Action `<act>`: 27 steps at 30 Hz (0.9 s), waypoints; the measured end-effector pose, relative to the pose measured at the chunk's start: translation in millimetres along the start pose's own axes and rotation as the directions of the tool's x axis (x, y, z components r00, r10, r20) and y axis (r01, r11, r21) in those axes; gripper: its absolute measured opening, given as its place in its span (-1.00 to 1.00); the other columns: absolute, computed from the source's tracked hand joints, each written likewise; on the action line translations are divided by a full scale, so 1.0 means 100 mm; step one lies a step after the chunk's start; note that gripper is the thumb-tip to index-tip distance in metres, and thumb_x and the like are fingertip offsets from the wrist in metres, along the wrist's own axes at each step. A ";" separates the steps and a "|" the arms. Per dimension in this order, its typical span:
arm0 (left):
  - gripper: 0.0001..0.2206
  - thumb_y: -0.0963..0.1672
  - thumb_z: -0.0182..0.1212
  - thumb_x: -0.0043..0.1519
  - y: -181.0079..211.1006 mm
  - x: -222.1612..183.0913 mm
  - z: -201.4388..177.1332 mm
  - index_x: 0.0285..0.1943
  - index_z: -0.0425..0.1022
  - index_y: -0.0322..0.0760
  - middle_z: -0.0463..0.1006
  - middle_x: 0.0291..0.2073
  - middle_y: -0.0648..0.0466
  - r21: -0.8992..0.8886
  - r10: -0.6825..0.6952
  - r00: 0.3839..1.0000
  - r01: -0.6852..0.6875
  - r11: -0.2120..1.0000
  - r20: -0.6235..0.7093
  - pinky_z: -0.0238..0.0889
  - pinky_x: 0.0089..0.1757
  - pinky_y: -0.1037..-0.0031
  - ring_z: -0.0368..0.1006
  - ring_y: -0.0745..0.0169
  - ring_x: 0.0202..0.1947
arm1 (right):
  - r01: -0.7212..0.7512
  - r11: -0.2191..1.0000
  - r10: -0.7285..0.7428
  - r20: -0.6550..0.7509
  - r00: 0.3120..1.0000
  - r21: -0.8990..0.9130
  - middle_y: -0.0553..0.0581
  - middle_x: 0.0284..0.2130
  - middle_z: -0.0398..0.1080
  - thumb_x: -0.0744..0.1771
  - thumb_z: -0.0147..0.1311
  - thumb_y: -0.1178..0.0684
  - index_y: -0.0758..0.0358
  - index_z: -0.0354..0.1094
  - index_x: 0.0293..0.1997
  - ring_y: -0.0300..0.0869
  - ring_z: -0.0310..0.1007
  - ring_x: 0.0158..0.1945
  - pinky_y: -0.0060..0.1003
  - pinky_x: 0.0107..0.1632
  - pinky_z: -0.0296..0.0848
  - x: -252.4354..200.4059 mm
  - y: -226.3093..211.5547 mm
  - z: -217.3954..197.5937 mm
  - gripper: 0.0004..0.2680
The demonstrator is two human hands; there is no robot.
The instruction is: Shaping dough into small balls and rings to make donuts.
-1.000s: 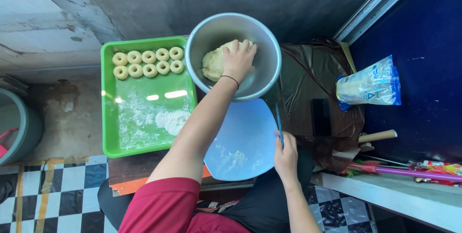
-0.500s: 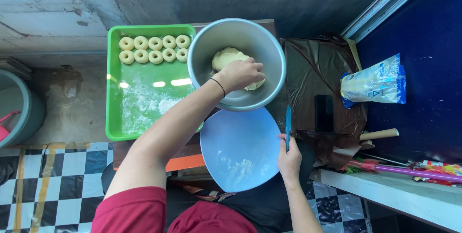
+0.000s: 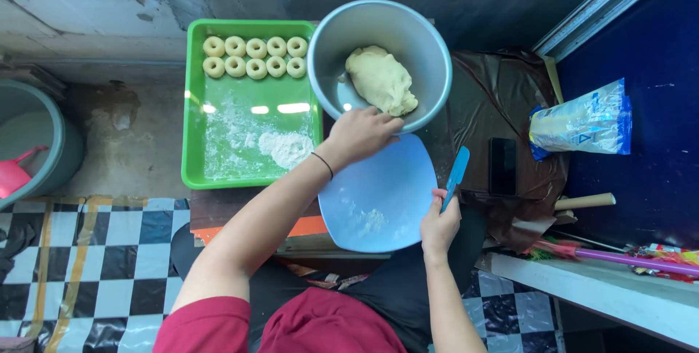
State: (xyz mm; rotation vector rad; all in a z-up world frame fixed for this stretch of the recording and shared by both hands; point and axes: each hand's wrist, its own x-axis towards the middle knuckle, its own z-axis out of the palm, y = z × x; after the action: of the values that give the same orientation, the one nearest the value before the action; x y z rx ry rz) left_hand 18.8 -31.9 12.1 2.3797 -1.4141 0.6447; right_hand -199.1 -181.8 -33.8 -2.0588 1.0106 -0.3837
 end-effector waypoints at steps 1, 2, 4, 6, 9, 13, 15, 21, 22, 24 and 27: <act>-0.75 0.08 0.24 0.16 -0.11 0.04 0.02 -0.16 0.44 0.00 0.56 -0.41 0.17 0.007 0.005 1.000 -0.005 1.000 -0.005 0.44 -0.35 0.34 0.55 0.12 -0.37 | 0.005 1.000 -0.005 -0.005 1.000 0.007 0.27 -0.09 0.47 0.45 -0.12 0.15 0.11 0.39 -0.04 0.20 0.45 0.04 0.05 -0.03 0.45 0.07 -0.05 0.06 -0.88; -0.74 0.10 0.24 0.15 -0.18 0.05 0.03 -0.17 0.46 0.02 0.59 -0.39 0.17 0.031 0.014 1.000 -0.014 0.999 0.007 0.41 -0.31 0.30 0.56 0.10 -0.35 | -0.029 0.999 0.029 0.016 0.999 0.044 0.27 -0.08 0.43 0.46 -0.17 0.15 0.13 0.36 -0.01 0.21 0.42 0.06 0.08 0.01 0.43 0.10 -0.07 0.09 -0.87; -0.73 0.12 0.25 0.14 -0.25 0.08 0.02 -0.17 0.47 0.04 0.61 -0.38 0.18 0.054 0.027 0.999 -0.028 0.998 0.017 0.38 -0.26 0.26 0.57 0.09 -0.33 | -0.065 0.994 0.062 0.033 0.998 0.083 0.27 -0.08 0.39 0.47 -0.22 0.15 0.15 0.33 0.01 0.22 0.39 0.08 0.11 0.06 0.41 0.12 -0.09 0.11 -0.86; -0.78 0.07 0.19 0.26 -0.27 0.12 -0.03 -0.03 0.47 0.07 0.65 -0.23 0.16 -0.040 -0.055 0.941 0.072 0.997 0.334 0.30 -0.12 0.18 0.58 0.02 -0.15 | 0.013 1.000 -0.014 0.061 0.998 0.022 0.35 -0.11 0.37 0.47 -0.22 0.16 0.22 0.29 -0.03 0.31 0.36 0.05 0.11 -0.02 0.40 0.14 -0.10 0.10 -0.89; -0.74 0.13 0.19 0.25 -0.41 0.20 -0.18 0.03 0.54 0.20 0.64 -0.03 0.17 -0.109 -0.150 0.771 0.273 0.956 0.618 0.26 0.03 0.08 0.56 -0.05 0.00 | -0.089 0.995 0.084 0.120 0.989 0.037 0.31 -0.04 0.35 0.47 -0.24 0.13 0.18 0.28 0.01 0.26 0.35 0.14 0.12 0.09 0.39 0.13 -0.15 -0.01 -0.87; -0.53 0.15 0.00 0.34 -0.53 0.51 -0.16 -0.01 0.63 -0.22 0.67 -0.12 -0.17 -0.313 -0.275 0.673 0.615 0.723 0.686 0.32 0.02 -0.08 0.55 -0.34 0.00 | -0.147 0.989 0.140 0.217 0.966 0.016 0.29 0.03 0.34 0.46 -0.23 0.11 0.13 0.30 0.04 0.24 0.32 0.21 0.11 0.15 0.38 0.18 -0.17 -0.15 -0.86; -0.50 0.20 -0.01 0.33 -0.49 0.68 0.12 0.05 0.39 -0.23 0.53 -0.13 -0.23 -0.172 -0.560 0.644 0.722 0.670 0.522 0.41 -0.04 0.00 0.57 -0.28 -0.06 | -0.146 0.989 0.142 0.311 0.940 -0.012 0.30 0.08 0.30 0.45 -0.21 0.10 0.14 0.31 0.07 0.28 0.25 0.27 0.16 0.19 0.33 0.23 -0.20 -0.22 -0.84; -0.18 0.33 -0.10 0.23 -0.23 0.95 0.82 0.18 0.00 -0.47 0.57 0.03 -0.21 0.100 -0.674 0.313 0.861 0.499 0.669 0.05 0.25 -0.08 0.53 -0.10 0.09 | 0.012 1.000 -0.011 0.195 0.981 -0.005 0.20 0.16 0.20 0.43 -0.13 0.12 0.07 0.36 0.04 0.15 0.23 0.32 0.07 0.35 0.20 0.24 -0.10 -0.45 -0.86; -0.18 0.33 -0.10 0.23 -0.30 0.91 1.09 0.18 0.00 -0.47 0.57 0.03 -0.21 0.099 -0.673 0.314 0.861 0.500 0.670 0.05 0.25 -0.08 0.53 -0.10 0.09 | 0.011 1.000 -0.010 0.193 0.981 -0.006 0.20 0.16 0.20 0.43 -0.13 0.12 0.07 0.36 0.04 0.15 0.23 0.32 0.07 0.35 0.20 0.22 -0.03 -0.47 -0.86; -0.57 0.06 -0.19 0.34 -0.45 0.81 1.63 0.12 -0.07 -0.37 0.59 -0.19 -0.10 -0.133 -0.748 0.291 0.955 0.266 0.597 0.33 0.00 -0.11 0.59 -0.18 -0.10 | 0.003 1.000 -0.007 0.198 0.980 0.020 0.18 0.14 0.24 0.43 -0.11 0.10 0.05 0.40 0.06 0.16 0.26 0.29 0.08 0.33 0.22 0.17 0.11 -0.50 -0.85; -0.66 -0.09 -0.04 0.27 -0.70 0.76 1.63 0.16 0.11 -0.36 0.53 -0.01 -0.26 -0.129 -0.667 0.373 0.914 0.386 0.645 0.37 0.09 -0.06 0.51 -0.35 0.09 | 0.010 0.996 -0.026 0.189 0.982 0.084 0.22 0.10 0.30 0.43 -0.11 0.12 0.09 0.43 0.04 0.09 0.38 0.17 0.02 0.24 0.33 0.15 0.03 -0.60 -0.84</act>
State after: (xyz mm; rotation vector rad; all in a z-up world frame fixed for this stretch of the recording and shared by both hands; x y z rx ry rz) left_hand 148.6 -131.8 -90.3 2.4428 -0.1829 -0.5995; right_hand -224.9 -226.1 0.7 -1.9892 0.8483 -0.2285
